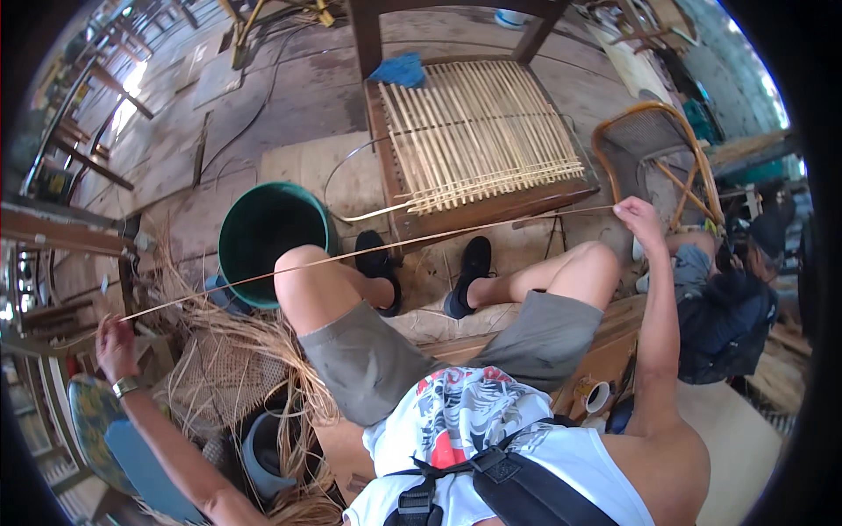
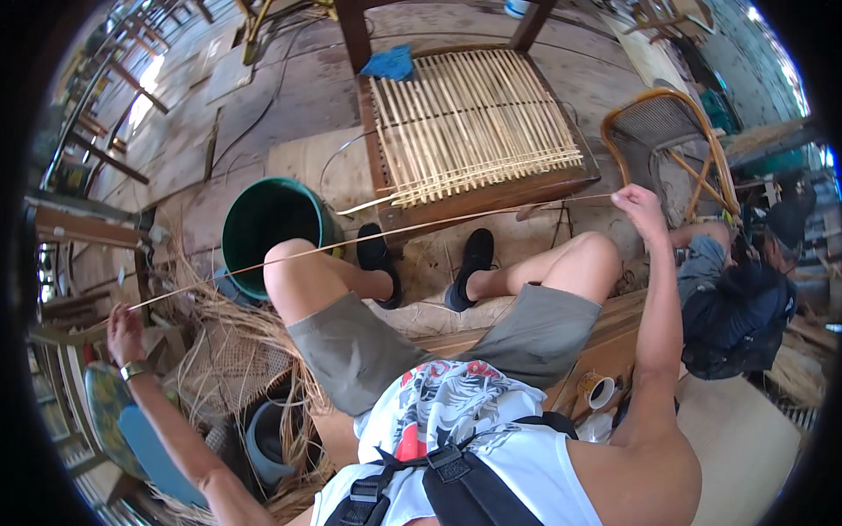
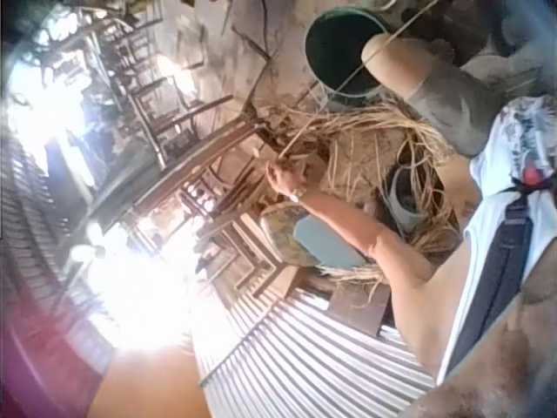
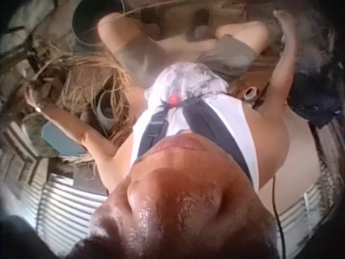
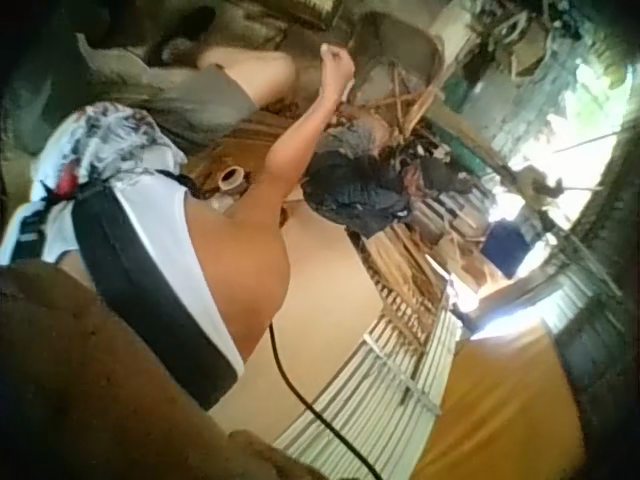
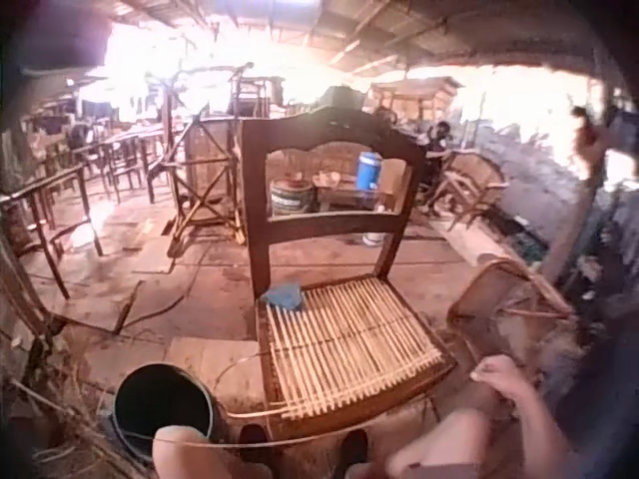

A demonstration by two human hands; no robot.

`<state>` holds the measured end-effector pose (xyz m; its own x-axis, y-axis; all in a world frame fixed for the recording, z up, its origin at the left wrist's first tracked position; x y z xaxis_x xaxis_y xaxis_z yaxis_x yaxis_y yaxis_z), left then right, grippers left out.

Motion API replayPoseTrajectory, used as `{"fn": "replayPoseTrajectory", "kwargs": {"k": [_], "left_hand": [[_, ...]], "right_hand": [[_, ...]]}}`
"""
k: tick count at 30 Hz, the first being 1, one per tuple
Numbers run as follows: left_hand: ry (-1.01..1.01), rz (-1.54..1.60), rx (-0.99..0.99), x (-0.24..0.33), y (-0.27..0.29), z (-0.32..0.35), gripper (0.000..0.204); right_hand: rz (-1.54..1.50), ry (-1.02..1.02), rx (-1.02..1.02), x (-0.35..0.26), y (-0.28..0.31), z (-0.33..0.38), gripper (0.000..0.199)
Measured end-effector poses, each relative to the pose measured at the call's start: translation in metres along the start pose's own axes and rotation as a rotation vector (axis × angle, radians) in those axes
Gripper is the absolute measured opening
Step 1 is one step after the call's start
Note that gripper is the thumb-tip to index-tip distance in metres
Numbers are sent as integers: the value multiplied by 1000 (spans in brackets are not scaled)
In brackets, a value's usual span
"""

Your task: Processing and weaving rattan or bamboo strips to repair or create a chair seat.

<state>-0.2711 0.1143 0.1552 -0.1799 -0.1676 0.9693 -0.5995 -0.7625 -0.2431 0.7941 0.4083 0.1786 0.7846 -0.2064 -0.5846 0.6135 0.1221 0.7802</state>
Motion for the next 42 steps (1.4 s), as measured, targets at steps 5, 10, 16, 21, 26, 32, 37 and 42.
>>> {"fn": "replayPoseTrajectory", "kwargs": {"k": [5, 10, 16, 21, 26, 32, 37, 42], "left_hand": [[-435, -787, 267, 141, 35, -116, 38], [-736, -1389, 137, 81, -177, -51, 43], [148, -621, -1132, -31, -472, 254, 51], [105, -619, -1462, -83, -494, 268, 19], [29, -734, -1389, -81, -500, 257, 13], [-111, -920, -1410, -87, -484, 233, 8], [-160, -1012, -1166, -76, -454, 170, 10], [-174, -1162, -1042, -65, -418, 121, 14]], "right_hand": [[-94, 217, -62, -66, -56, 29, 5], [-194, 227, -200, -153, -141, 89, 7], [-315, 406, -402, -216, -232, 122, 10], [-428, 471, -446, -231, -215, 106, 13], [-423, 285, -567, -190, -217, 98, 14], [-234, 424, -519, -176, -208, 101, 12], [-482, 179, -394, -142, -177, 77, 6], [-433, 229, -362, -143, -155, 64, 5]]}}
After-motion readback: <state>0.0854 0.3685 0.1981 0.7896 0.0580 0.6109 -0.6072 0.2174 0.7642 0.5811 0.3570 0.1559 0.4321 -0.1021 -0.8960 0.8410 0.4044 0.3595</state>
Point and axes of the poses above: each hand's wrist, its own z-axis away from the middle knuckle, its own y-axis out of the back of the hand, x = y × z, the point moved 2 cm from there along -z, towards the middle knuckle, and after that the axes turned 13 degrees about z, right-handed, at the moved point
